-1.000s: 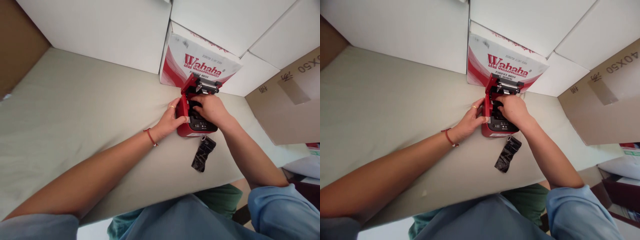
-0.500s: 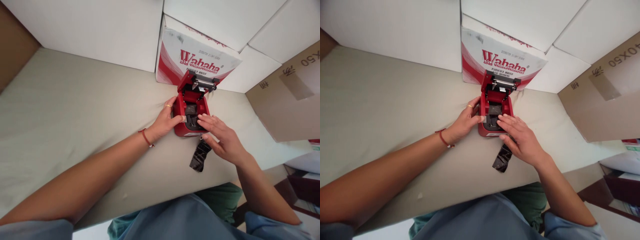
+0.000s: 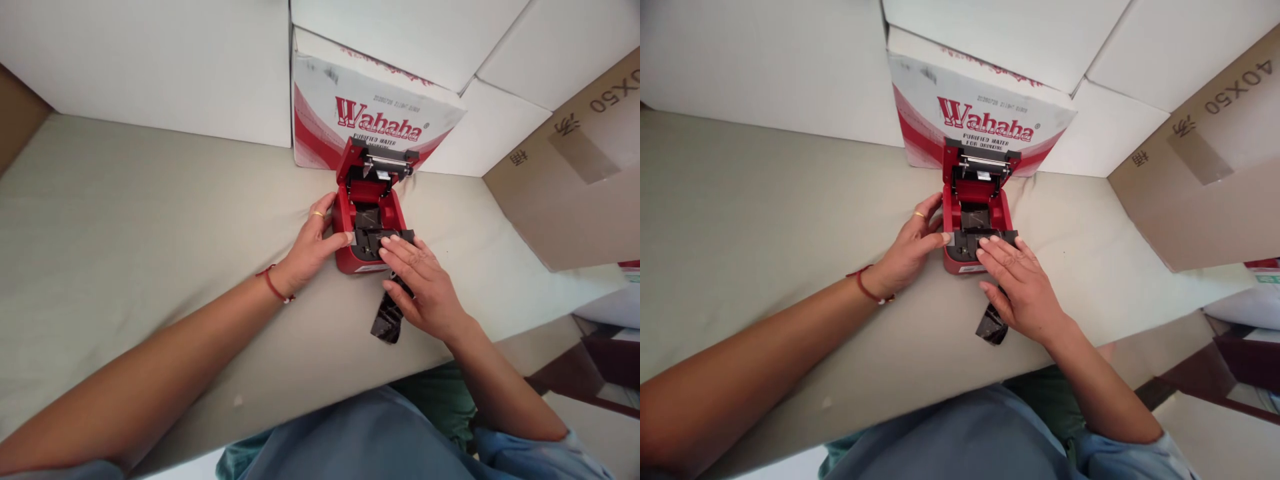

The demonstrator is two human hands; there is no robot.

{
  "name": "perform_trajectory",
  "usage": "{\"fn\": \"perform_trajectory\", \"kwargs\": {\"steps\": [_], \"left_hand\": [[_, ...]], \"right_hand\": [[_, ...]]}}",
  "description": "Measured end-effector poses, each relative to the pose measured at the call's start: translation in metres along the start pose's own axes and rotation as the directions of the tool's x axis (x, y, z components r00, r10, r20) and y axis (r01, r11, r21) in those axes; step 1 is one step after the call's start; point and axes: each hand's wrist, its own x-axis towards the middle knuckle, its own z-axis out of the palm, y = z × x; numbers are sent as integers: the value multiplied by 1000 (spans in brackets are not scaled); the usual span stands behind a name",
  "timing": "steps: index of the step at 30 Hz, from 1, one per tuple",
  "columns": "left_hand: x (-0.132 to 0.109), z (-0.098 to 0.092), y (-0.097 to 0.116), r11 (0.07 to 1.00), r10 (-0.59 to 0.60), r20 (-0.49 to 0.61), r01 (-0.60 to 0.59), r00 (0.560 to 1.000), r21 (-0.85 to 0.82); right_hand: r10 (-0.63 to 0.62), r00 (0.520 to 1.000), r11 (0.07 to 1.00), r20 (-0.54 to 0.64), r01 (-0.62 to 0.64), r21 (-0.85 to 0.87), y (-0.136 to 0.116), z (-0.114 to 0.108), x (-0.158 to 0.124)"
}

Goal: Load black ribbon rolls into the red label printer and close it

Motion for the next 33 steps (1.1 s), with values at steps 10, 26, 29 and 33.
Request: {"fn": "perform_trajectory", "kwargs": {"steps": [10, 26, 29, 33], "left_hand": [[-35, 19, 68, 588, 571, 150, -529, 807, 612], [-35, 26, 67, 385, 605, 303, -604, 736, 698], [-34, 27, 68, 378, 611, 300, -603, 733, 703], [-35, 28, 71, 337, 634, 312, -616, 708, 713]], "right_hand": [[43, 999, 997, -23, -41, 66, -7, 4, -3], [292, 924, 956, -246, -273, 111, 95, -12, 136], [207, 967, 978, -145, -199, 67, 86, -13, 145], [179, 960, 984, -216, -176, 34, 58, -14, 118]]}}
